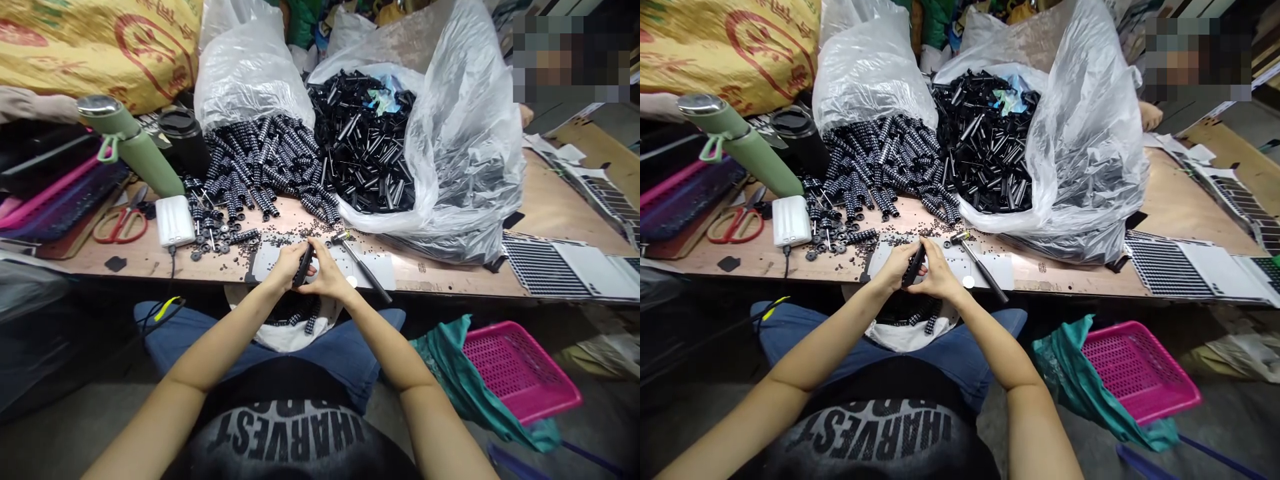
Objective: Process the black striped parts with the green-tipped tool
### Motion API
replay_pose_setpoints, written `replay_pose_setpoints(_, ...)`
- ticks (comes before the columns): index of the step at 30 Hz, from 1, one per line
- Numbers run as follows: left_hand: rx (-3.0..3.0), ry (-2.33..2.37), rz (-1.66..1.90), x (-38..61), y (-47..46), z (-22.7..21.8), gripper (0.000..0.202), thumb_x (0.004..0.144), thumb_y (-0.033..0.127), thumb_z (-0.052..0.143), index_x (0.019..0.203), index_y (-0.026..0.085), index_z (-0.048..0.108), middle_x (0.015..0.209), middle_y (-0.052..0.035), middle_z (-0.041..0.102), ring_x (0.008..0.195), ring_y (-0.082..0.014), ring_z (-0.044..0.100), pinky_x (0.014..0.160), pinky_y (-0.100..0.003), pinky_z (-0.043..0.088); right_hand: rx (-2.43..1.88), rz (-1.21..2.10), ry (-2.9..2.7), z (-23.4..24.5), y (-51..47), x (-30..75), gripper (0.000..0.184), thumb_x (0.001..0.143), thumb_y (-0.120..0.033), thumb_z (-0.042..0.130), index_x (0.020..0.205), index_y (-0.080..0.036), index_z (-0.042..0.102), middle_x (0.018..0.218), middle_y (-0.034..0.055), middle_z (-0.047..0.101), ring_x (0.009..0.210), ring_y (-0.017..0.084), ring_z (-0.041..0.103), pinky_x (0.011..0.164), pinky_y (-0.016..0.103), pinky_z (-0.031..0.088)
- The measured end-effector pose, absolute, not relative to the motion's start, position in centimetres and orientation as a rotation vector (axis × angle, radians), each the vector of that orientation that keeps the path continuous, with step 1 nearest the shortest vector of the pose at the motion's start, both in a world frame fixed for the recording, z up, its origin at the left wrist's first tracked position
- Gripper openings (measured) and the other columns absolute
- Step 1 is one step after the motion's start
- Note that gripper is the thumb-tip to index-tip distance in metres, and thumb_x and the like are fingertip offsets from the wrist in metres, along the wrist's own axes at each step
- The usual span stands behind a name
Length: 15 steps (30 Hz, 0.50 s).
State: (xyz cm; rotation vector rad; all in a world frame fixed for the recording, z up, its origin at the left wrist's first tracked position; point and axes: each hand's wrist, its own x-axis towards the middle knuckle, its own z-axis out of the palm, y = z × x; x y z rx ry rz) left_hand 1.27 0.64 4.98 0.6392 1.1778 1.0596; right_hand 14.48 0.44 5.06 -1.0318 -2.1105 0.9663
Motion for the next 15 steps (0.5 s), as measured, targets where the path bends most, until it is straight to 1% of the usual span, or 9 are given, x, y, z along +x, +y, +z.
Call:
replay_pose_setpoints(1, 0.713, 1.192, 1.074, 1.3, 0.6, 4.6, 0.036, 0.084, 0.046, 0.057, 0.097, 0.014, 0.066, 0.065, -0.0030, 0.061, 0.047, -0.0131, 0.058, 0.050, -0.028, 0.052, -1.056, 0.928, -2.120, 4.7, 0.5, 14.4, 0.113, 0.050, -0.028, 0.082, 0.146, -0.014, 0.023, 0.144, 0.0178, 0.033, 0.137, 0.030, 0.030, 0.115, 0.046, 0.027)
replay_pose_setpoints(3, 1.004, 1.263, 1.144, 1.5, 0.6, 3.5, 0.038, 0.084, 0.042, 0.058, 0.110, 0.016, 0.066, 0.083, -0.0069, 0.065, 0.065, -0.0163, 0.063, 0.066, -0.033, 0.054, -1.145, 0.833, -2.119, 3.8, 0.8, 14.1, 0.109, 0.052, -0.026, 0.079, 0.144, -0.011, 0.024, 0.143, 0.0193, 0.034, 0.136, 0.031, 0.029, 0.116, 0.048, 0.024)
replay_pose_setpoints(5, 1.431, 1.368, 1.182, 1.7, 0.5, 2.1, 0.043, 0.082, 0.031, 0.061, 0.122, 0.016, 0.061, 0.098, -0.0103, 0.063, 0.086, -0.0206, 0.062, 0.082, -0.037, 0.051, -1.257, 0.744, -2.113, 2.8, 1.0, 14.0, 0.099, 0.059, -0.024, 0.074, 0.144, -0.008, 0.025, 0.143, 0.0212, 0.034, 0.136, 0.031, 0.028, 0.116, 0.049, 0.023)
replay_pose_setpoints(6, 1.649, 1.410, 1.151, 1.7, 0.5, 1.4, 0.046, 0.081, 0.025, 0.061, 0.126, 0.015, 0.059, 0.101, -0.0119, 0.061, 0.092, -0.0224, 0.060, 0.086, -0.039, 0.049, -1.304, 0.718, -2.125, 2.4, 1.0, 14.2, 0.095, 0.063, -0.023, 0.071, 0.144, -0.008, 0.024, 0.143, 0.0219, 0.033, 0.136, 0.031, 0.028, 0.115, 0.049, 0.024)
replay_pose_setpoints(8, 2.006, 1.441, 1.007, 1.5, 0.6, 0.1, 0.045, 0.083, 0.017, 0.056, 0.127, 0.012, 0.058, 0.100, -0.0142, 0.061, 0.094, -0.0241, 0.059, 0.087, -0.040, 0.048, -1.398, 0.667, -2.154, 1.8, 1.0, 15.4, 0.089, 0.067, -0.023, 0.069, 0.144, -0.008, 0.025, 0.144, 0.0224, 0.031, 0.136, 0.032, 0.028, 0.113, 0.049, 0.026)
replay_pose_setpoints(10, 2.279, 1.404, 0.856, 0.8, 0.8, -0.8, 0.039, 0.087, 0.013, 0.047, 0.124, 0.011, 0.059, 0.098, -0.0154, 0.062, 0.091, -0.0241, 0.059, 0.083, -0.039, 0.047, -1.588, 0.540, -2.104, 1.7, 0.8, 17.7, 0.082, 0.071, -0.029, 0.070, 0.141, -0.011, 0.031, 0.142, 0.0220, 0.032, 0.134, 0.035, 0.029, 0.110, 0.053, 0.028)
replay_pose_setpoints(11, 2.391, 1.385, 0.806, 0.4, 0.9, -1.1, 0.038, 0.089, 0.012, 0.045, 0.123, 0.013, 0.060, 0.099, -0.0156, 0.063, 0.091, -0.0243, 0.059, 0.082, -0.039, 0.046, -1.720, 0.445, -2.045, 1.8, 0.7, 19.2, 0.074, 0.074, -0.033, 0.069, 0.137, -0.013, 0.037, 0.140, 0.0222, 0.035, 0.132, 0.036, 0.031, 0.107, 0.056, 0.028)
replay_pose_setpoints(13, 2.571, 1.368, 0.754, -0.4, 0.9, -1.3, 0.037, 0.090, 0.013, 0.045, 0.124, 0.015, 0.059, 0.102, -0.0152, 0.065, 0.094, -0.0252, 0.059, 0.084, -0.042, 0.043, -1.998, 0.275, -1.940, 2.4, 0.5, 22.0, 0.047, 0.083, -0.036, 0.061, 0.122, -0.012, 0.051, 0.128, 0.0235, 0.046, 0.125, 0.038, 0.038, 0.101, 0.057, 0.032)
replay_pose_setpoints(15, 2.690, 1.379, 0.724, -0.9, 0.8, -1.2, 0.038, 0.090, 0.013, 0.045, 0.125, 0.018, 0.058, 0.105, -0.0141, 0.066, 0.097, -0.0259, 0.058, 0.087, -0.045, 0.039, -2.185, 0.220, -1.922, 3.2, 0.1, 24.0, 0.029, 0.090, -0.035, 0.051, 0.106, -0.012, 0.056, 0.113, 0.0226, 0.055, 0.113, 0.035, 0.049, 0.092, 0.050, 0.039)
